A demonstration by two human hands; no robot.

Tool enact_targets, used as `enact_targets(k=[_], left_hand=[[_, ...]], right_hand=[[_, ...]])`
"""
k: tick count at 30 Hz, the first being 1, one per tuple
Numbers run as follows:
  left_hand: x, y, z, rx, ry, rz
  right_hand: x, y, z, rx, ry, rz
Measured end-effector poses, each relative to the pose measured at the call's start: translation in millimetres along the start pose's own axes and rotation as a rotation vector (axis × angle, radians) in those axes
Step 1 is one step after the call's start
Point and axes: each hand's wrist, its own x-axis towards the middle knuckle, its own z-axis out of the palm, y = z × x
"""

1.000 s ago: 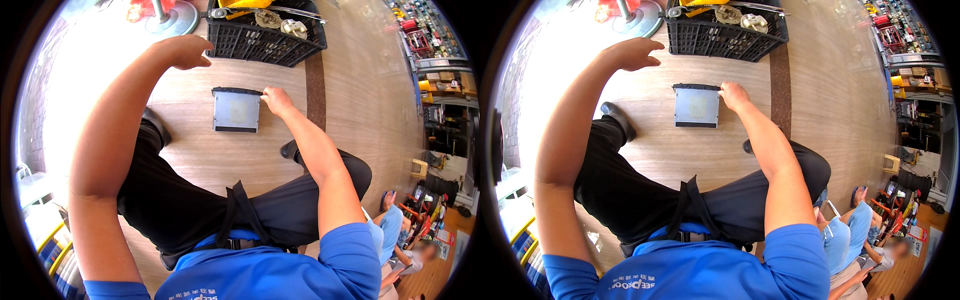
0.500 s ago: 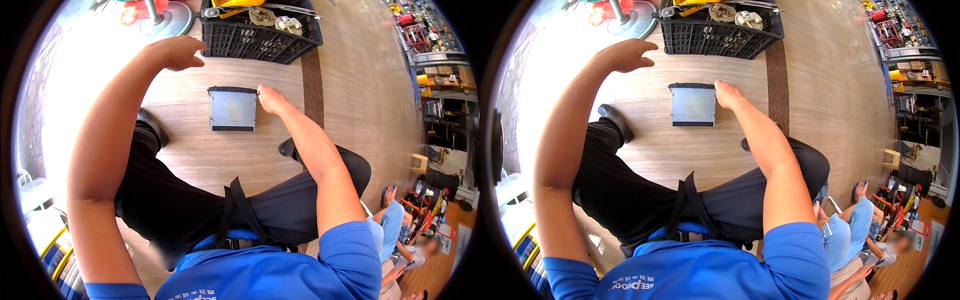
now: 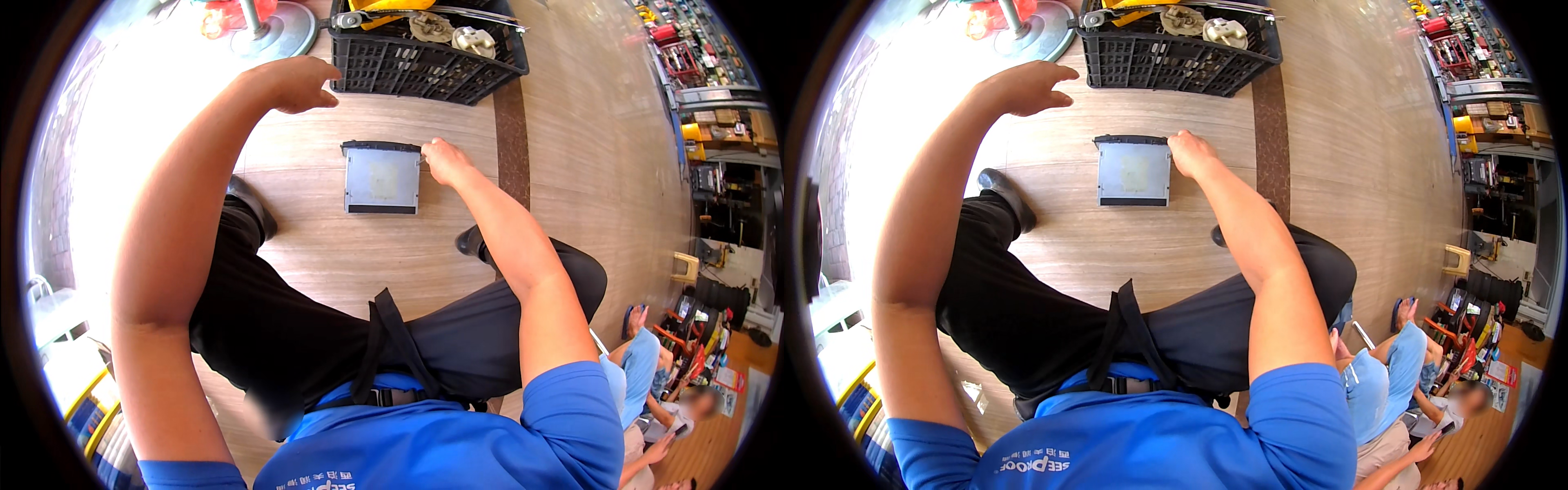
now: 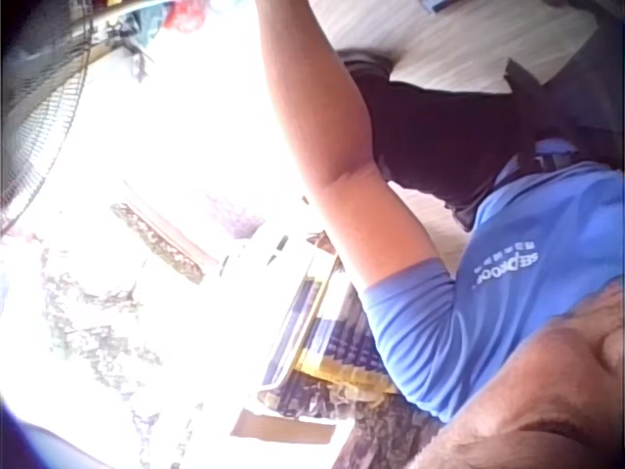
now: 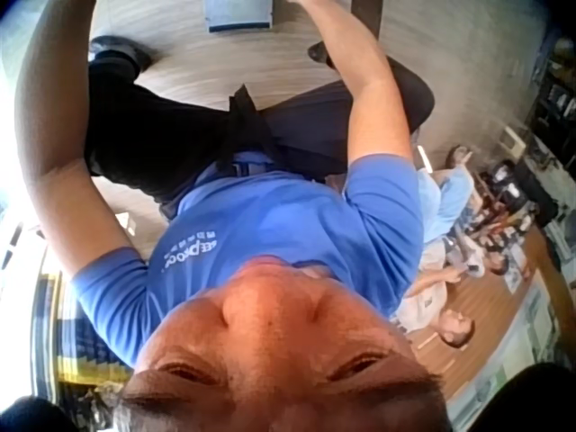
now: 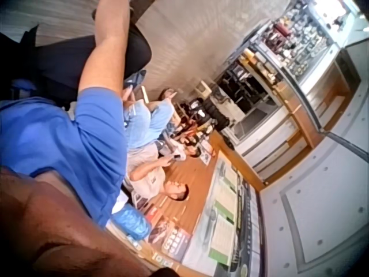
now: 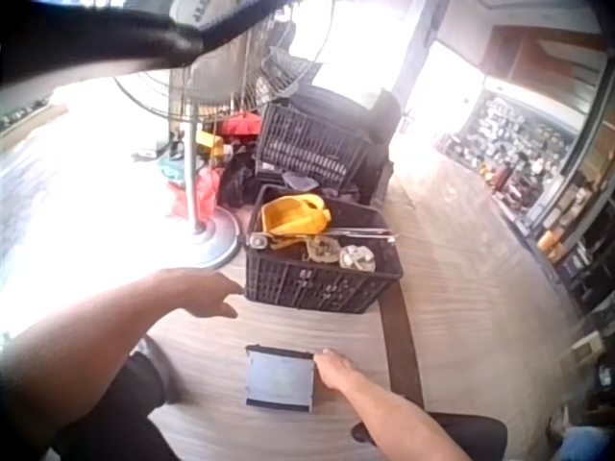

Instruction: The person dismantles a metallic electronic component by hand while seated on the floor, using a screwdriver to remove several screws from the top and sides of the metal housing.

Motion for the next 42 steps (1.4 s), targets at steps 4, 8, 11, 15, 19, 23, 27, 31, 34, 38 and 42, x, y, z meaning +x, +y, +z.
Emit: enact_targets(k=[4,8,11,15,19,23,27,31,34,38,42], left_hand=[[0,-5,5,0.031,0.051,0.045],[-2,-7,2,0.023,0.030,0.044],[0,-7,4,0.025,0.049,0.039],[3,-7,6,0.011,0.061,0.061],[3,-8,6,0.017,0.034,0.057],[3,-6,6,0.016,0.033,0.057],[1,-8,7,0.018,0.024,0.045],[4,-3,4,0.017,0.019,0.054],[5,-6,8,0.008,0.038,0.062],[2,-9,7,0.009,0.039,0.068],[0,-1,2,-0.003,0.022,0.051]], right_hand=[[-6,-7,-3,0.139,0.106,-0.047],[-11,-24,-18,0.190,0.002,0.171],[-12,-21,-20,0.096,-0.013,0.191],[-6,-10,-10,0.001,-0.006,0.065],[-8,-9,-11,-0.022,0.044,-0.067],[-4,4,-1,0.014,0.069,-0.138],[-3,-5,-1,0.173,0.031,0.030],[-1,6,5,0.131,0.042,0.135],[1,4,6,0.111,0.059,0.069],[-4,-9,-1,0.242,0.139,0.133],[-7,4,7,0.308,0.244,0.107]])
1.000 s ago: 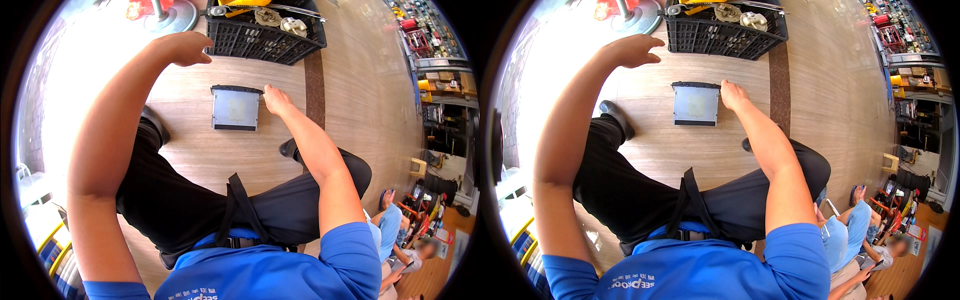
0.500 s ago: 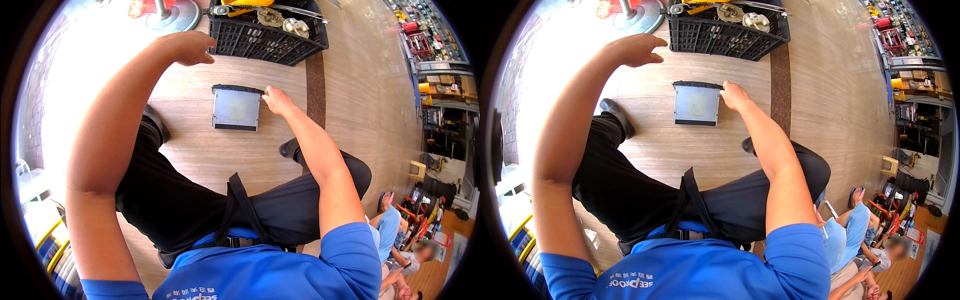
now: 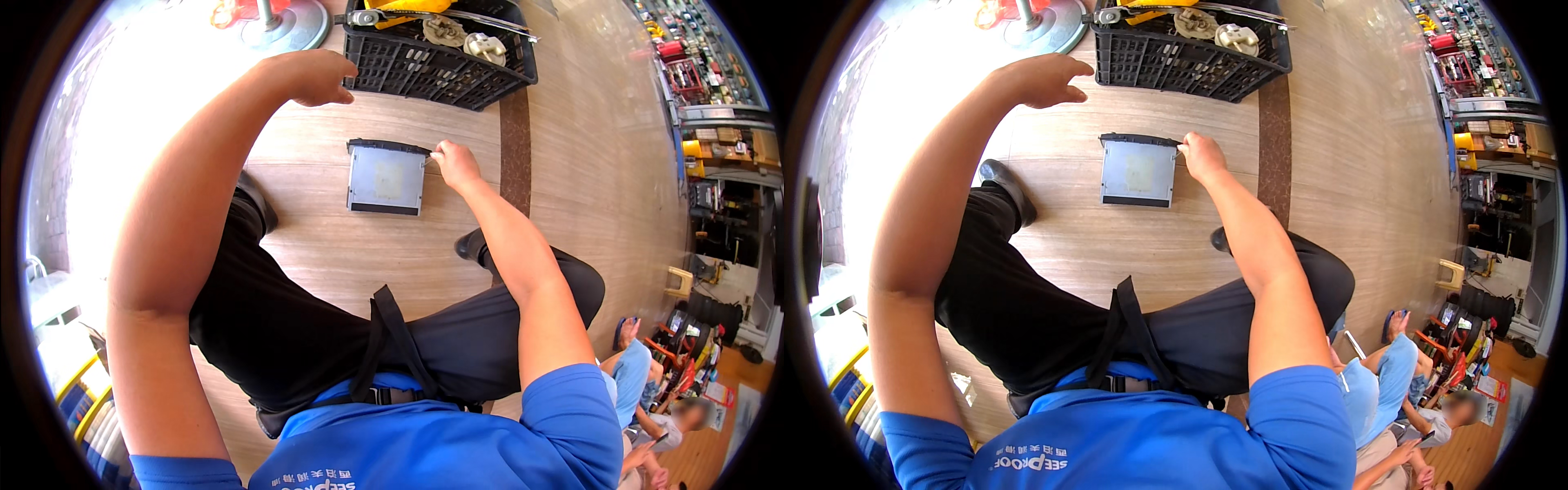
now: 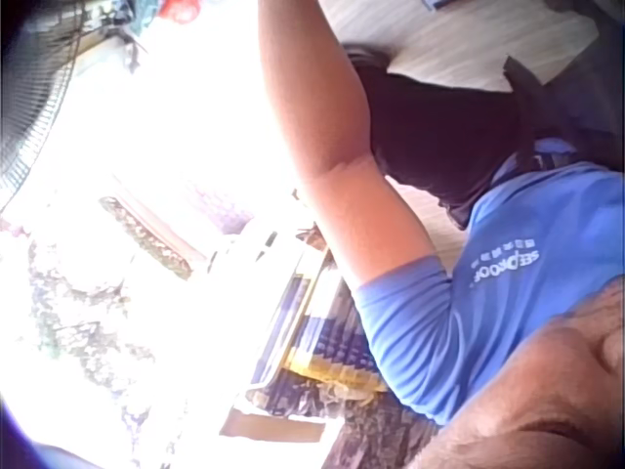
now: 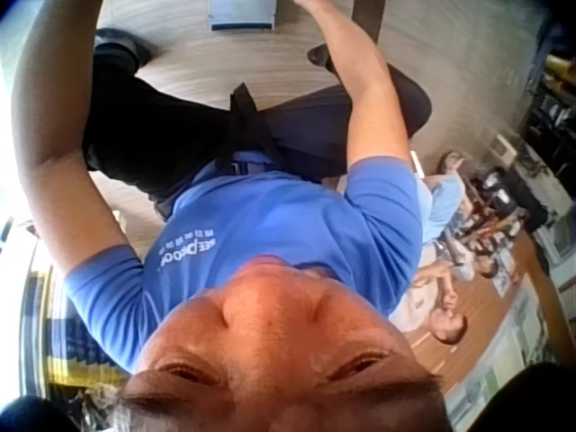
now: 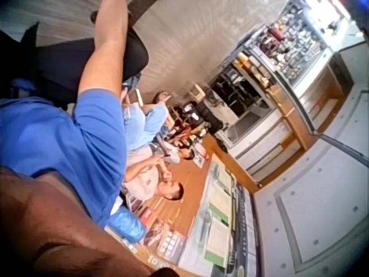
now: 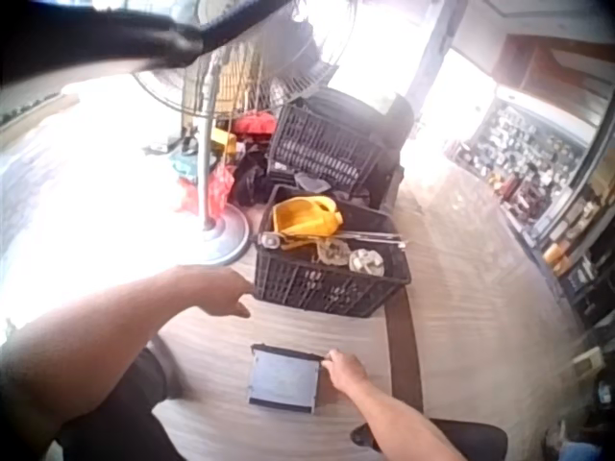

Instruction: The person dismantles a metallic electronic component by hand while seated on the floor, using a screwdriver to remove several screws from the top and sides of the metal housing.

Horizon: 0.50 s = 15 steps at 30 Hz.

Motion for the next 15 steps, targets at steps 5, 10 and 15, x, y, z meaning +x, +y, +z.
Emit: enact_targets(k=[5,10,15], left_hand=[[2,-8,6,0.011,0.067,0.010],[3,-10,6,-0.008,0.076,0.016],[-2,-6,4,0.008,0.081,-0.021]], right_hand=[[-3,-13,3,-0.206,-0.092,-0.062],[1,-2,8,-0.278,-0.084,-0.243],[2,5,3,-0.158,-0.088,-0.208]])
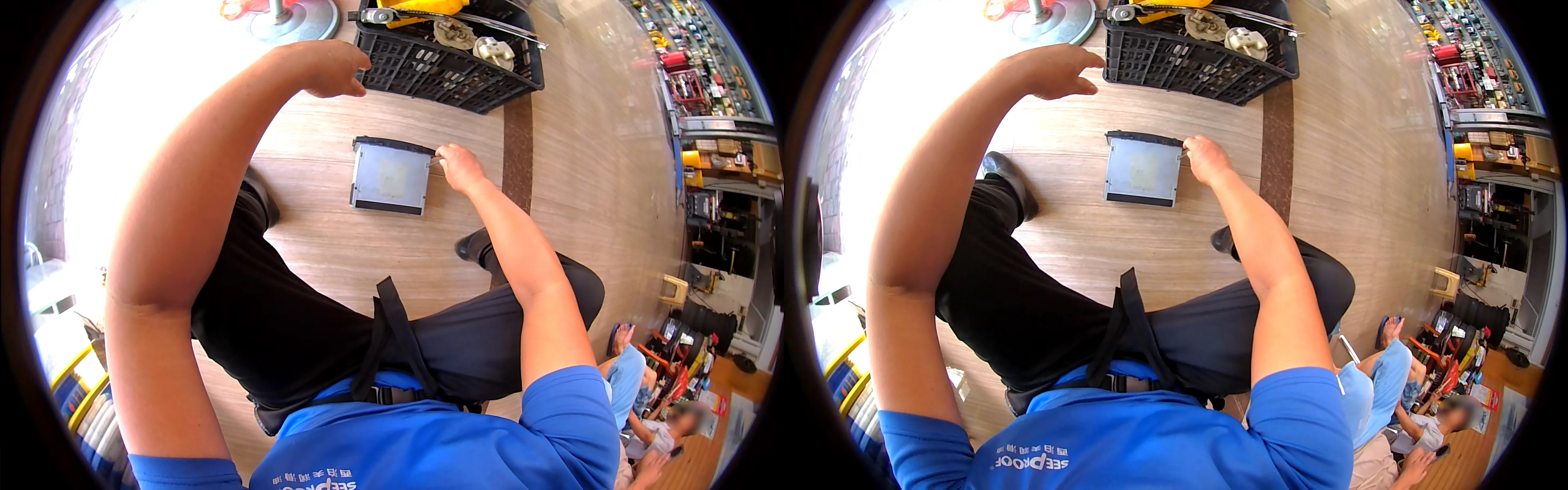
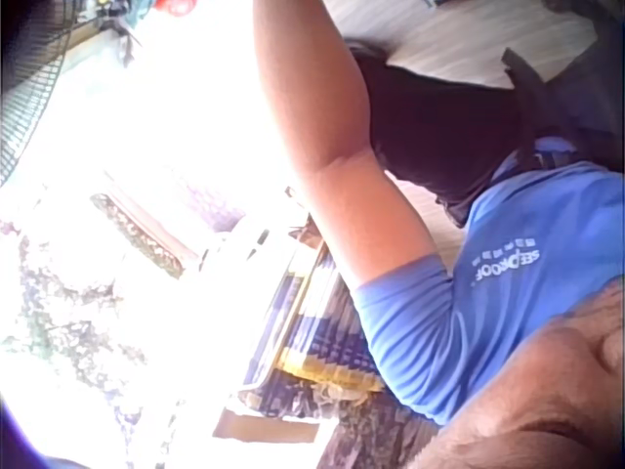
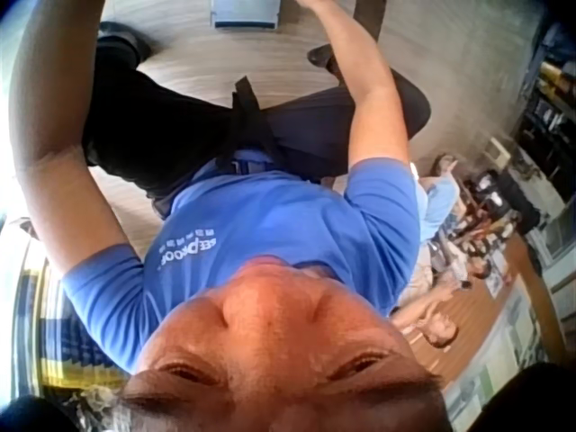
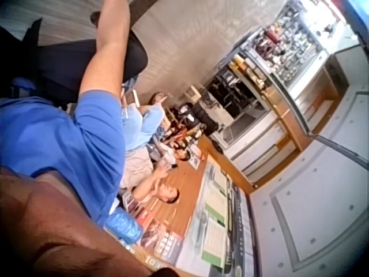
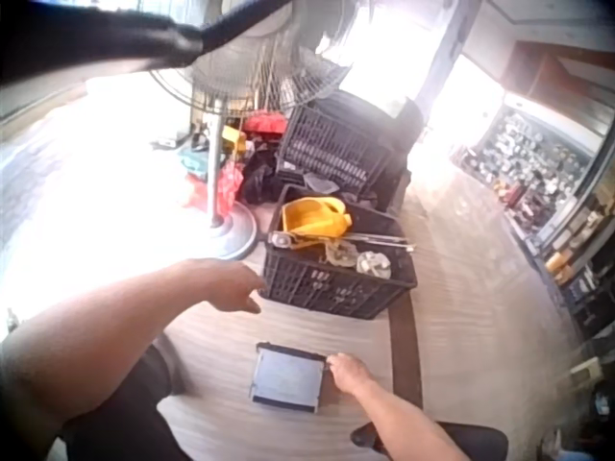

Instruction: The person dismantles a metallic electronic component by hand while seated on the floor, using a screwdriver to remove several screws from the top and sides of the metal housing.

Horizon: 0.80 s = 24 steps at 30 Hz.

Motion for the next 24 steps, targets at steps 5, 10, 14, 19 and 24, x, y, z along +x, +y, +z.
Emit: enact_targets(k=[5,10,14,19,24], left_hand=[[1,-2,3,-0.004,0.008,-0.020],[1,-4,2,0.009,-0.022,-0.001],[0,-1,1,0.037,-0.007,0.006],[0,2,-3,0.017,-0.054,0.005],[1,-4,-1,-0.010,-0.065,0.017]], right_hand=[[1,-10,-4,0.090,-0.025,0.141],[1,-37,-21,-0.064,-0.112,0.302],[2,-27,-22,-0.101,-0.160,0.256],[7,-12,-7,-0.145,-0.127,-0.061],[1,-32,-21,-0.127,-0.154,0.180]])
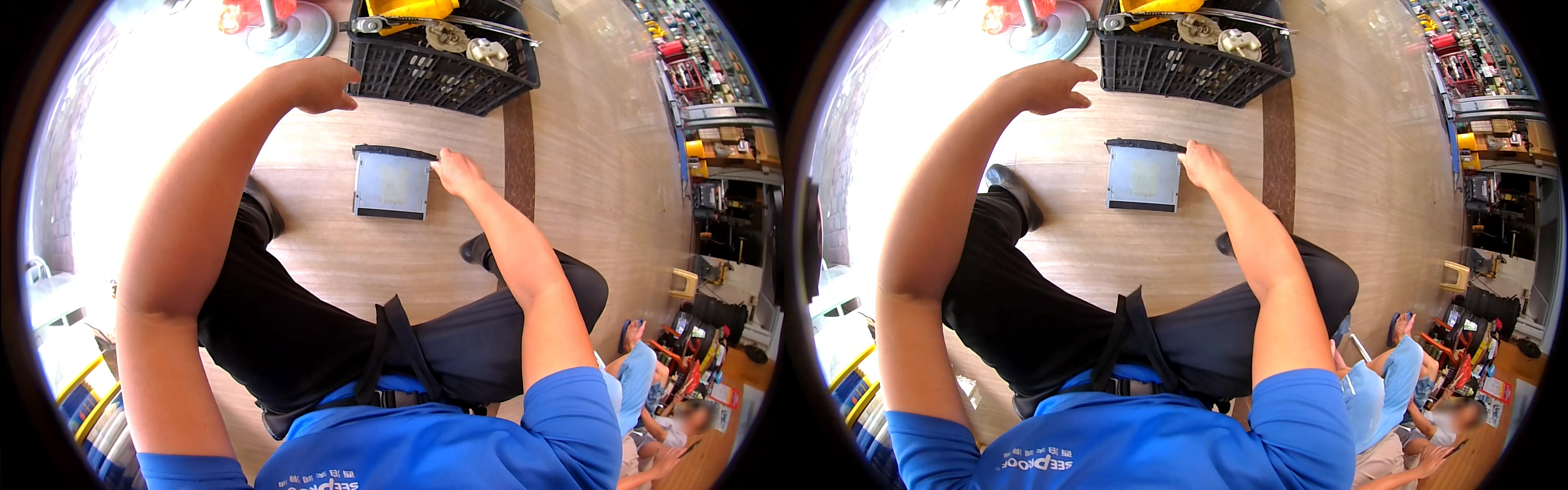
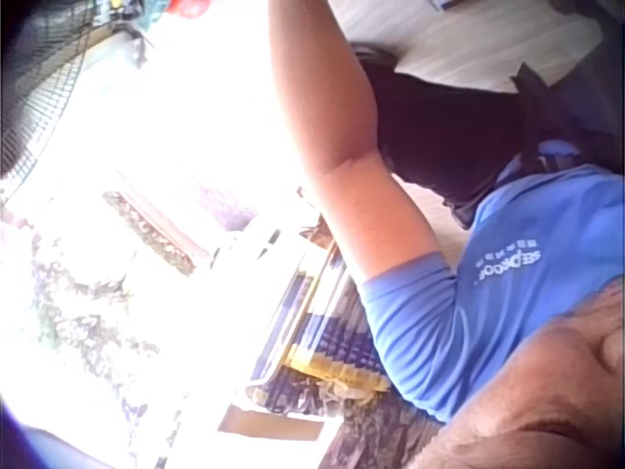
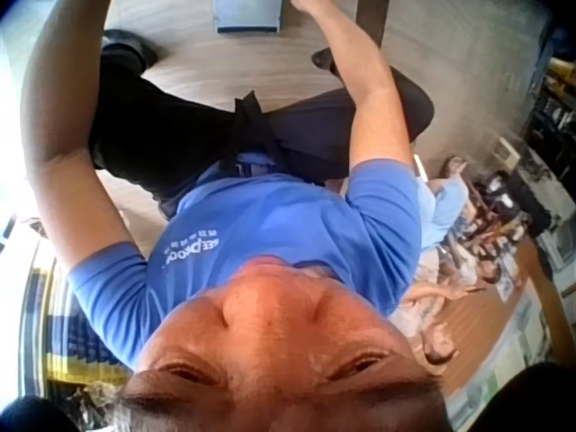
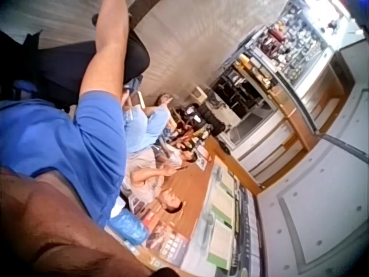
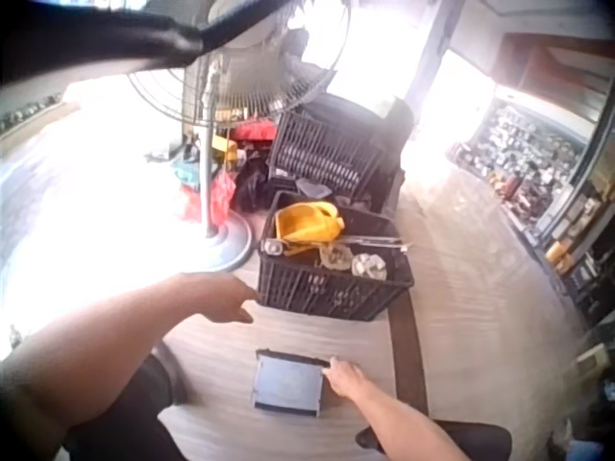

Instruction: The person dismantles a metallic electronic component by hand while seated on the floor, using a screwdriver to remove several screws from the top and sides of the metal housing.

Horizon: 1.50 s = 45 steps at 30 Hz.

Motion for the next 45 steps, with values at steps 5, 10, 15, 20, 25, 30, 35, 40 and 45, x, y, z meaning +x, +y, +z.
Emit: enact_targets(k=[5,10,15,20,25,30,35,40,45], left_hand=[[2,1,1,-0.007,0.008,0.024],[4,-6,4,0.000,-0.019,0.065],[19,1,8,0.025,0.020,0.163],[-35,174,10,-0.333,0.005,0.556],[-91,278,41,-0.722,0.282,0.909],[-103,285,23,-0.838,0.205,0.943],[-139,299,-3,-0.919,0.175,1.072],[-154,301,-15,-0.879,0.166,1.099],[-145,291,-21,-0.685,-0.001,0.968]], right_hand=[[-3,3,-6,-0.006,-0.044,0.043],[-1,-6,-6,0.042,-0.009,-0.092],[22,28,28,-0.058,0.037,-0.197],[4,33,-4,0.263,-0.024,0.178],[6,7,-15,-0.016,-0.081,0.003],[17,4,-8,-0.084,-0.100,-0.032],[13,-6,-12,-0.105,-0.055,-0.047],[11,-10,-10,-0.102,-0.088,-0.049],[13,-15,-7,-0.138,-0.100,-0.088]])
